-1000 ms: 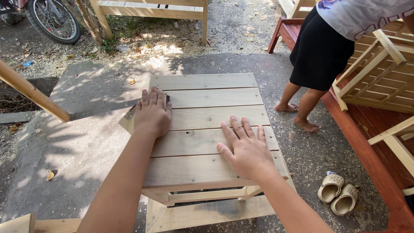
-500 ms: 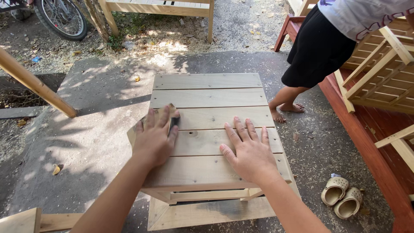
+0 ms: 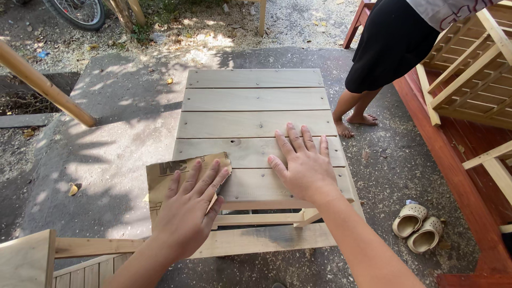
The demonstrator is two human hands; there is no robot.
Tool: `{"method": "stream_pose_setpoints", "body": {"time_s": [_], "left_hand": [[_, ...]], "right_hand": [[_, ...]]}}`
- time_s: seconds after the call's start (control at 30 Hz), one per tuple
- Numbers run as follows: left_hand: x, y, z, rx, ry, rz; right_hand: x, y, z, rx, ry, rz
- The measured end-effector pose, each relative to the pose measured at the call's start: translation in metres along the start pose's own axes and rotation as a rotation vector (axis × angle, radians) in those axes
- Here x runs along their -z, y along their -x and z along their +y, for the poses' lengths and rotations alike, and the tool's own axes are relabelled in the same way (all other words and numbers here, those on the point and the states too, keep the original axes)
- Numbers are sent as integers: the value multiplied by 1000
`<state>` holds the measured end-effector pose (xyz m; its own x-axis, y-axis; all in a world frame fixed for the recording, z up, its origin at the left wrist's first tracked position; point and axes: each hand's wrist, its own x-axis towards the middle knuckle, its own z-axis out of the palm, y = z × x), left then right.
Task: The person sands the top surface of a small wooden stool using a sanding block. They flip the stool over to access the top and continue sanding the slatted surface.
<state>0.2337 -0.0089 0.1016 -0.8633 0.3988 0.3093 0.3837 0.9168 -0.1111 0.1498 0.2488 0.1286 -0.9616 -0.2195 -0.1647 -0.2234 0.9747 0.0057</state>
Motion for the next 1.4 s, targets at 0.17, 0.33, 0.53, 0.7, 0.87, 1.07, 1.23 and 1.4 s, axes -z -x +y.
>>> {"method": "stream_pose_setpoints", "body": {"time_s": [0.17, 0.33, 0.53, 0.7, 0.87, 1.07, 1.23, 1.4], "left_hand": [[-8, -65, -19, 320, 211, -526], [-32, -162, -46, 476, 256, -518], [0, -117, -22, 485, 228, -595], [17, -19, -7, 419, 166, -479], [-14, -67, -39, 587, 350, -558], [-24, -109, -44, 520, 262, -406], [-2, -43, 30, 341, 198, -388], [-4, -44, 52, 386, 200, -467]], "right_hand": [[-3, -1, -1, 4, 2, 18], [1, -1, 1, -11, -2, -18], [3, -3, 1, -13, 9, -46], [0, -5, -1, -13, -17, -26], [-1, -6, -2, -18, -8, -7], [0, -8, 1, -17, -28, -3], [-2, -10, 0, -1, -53, 20], [-3, -14, 0, -3, -32, 19]]}}
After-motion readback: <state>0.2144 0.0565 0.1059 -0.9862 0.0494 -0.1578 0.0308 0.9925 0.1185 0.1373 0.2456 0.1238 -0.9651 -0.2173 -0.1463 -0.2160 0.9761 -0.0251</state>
